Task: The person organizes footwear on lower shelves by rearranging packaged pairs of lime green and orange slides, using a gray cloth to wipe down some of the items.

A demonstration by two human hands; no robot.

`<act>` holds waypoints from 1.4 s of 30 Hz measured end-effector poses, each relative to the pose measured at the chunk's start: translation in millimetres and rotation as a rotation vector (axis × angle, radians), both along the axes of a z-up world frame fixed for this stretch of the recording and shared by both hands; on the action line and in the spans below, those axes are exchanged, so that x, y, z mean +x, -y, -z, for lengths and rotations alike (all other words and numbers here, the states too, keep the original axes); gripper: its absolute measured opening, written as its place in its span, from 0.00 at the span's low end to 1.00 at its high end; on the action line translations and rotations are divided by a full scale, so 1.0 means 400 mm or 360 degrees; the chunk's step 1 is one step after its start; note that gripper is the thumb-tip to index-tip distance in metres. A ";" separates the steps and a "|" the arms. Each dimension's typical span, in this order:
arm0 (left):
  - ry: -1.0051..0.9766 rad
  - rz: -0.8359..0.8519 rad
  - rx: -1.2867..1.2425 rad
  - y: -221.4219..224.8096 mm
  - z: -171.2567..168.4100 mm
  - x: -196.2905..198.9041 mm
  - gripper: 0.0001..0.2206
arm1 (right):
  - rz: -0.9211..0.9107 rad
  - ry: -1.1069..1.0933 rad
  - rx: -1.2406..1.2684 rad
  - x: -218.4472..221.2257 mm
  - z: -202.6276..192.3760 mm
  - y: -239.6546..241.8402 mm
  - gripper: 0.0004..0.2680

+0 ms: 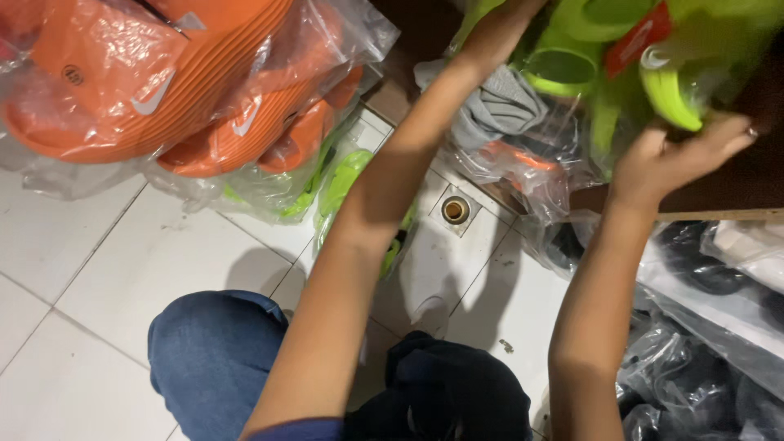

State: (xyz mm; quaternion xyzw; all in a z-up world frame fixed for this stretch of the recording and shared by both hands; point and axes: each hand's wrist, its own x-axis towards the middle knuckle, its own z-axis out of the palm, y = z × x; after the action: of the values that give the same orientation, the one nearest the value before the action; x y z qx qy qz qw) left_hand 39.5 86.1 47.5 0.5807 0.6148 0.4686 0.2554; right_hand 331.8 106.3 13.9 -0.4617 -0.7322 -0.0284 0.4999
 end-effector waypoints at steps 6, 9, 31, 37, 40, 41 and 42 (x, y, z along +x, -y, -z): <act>0.1415 0.0044 -0.0582 0.209 -0.029 0.029 0.52 | -0.0819 -0.0289 0.0462 -0.080 -0.128 0.286 0.13; 0.1557 -0.0081 -0.0749 0.307 0.051 0.066 0.58 | -0.0742 -0.0085 0.0586 -0.040 -0.080 0.407 0.19; 0.1021 -0.1555 -0.0413 0.992 0.556 -0.072 0.17 | -0.1380 0.0586 0.0381 -0.259 0.636 0.742 0.04; 0.0140 -0.1526 -0.0831 0.997 0.586 -0.100 0.16 | -0.1619 0.0828 -0.0076 -0.301 0.567 0.815 0.07; -0.0044 -0.1464 -0.0926 0.977 0.578 -0.121 0.14 | -0.1612 0.0749 -0.0472 -0.273 0.552 0.797 0.13; -0.0039 -0.1460 -0.0931 0.970 0.551 -0.128 0.14 | -0.1610 0.0754 -0.0478 -0.258 0.555 0.775 0.13; -0.0065 -0.1436 -0.0967 0.967 0.524 -0.133 0.12 | -0.1435 0.0485 -0.0714 -0.241 0.557 0.756 0.14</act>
State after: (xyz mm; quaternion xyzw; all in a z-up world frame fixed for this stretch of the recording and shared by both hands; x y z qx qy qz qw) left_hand -13.6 -300.7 -162.1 0.1681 0.9156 0.3216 0.1732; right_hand 235.4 -196.2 -209.0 -0.1871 -0.9106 0.2801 0.2393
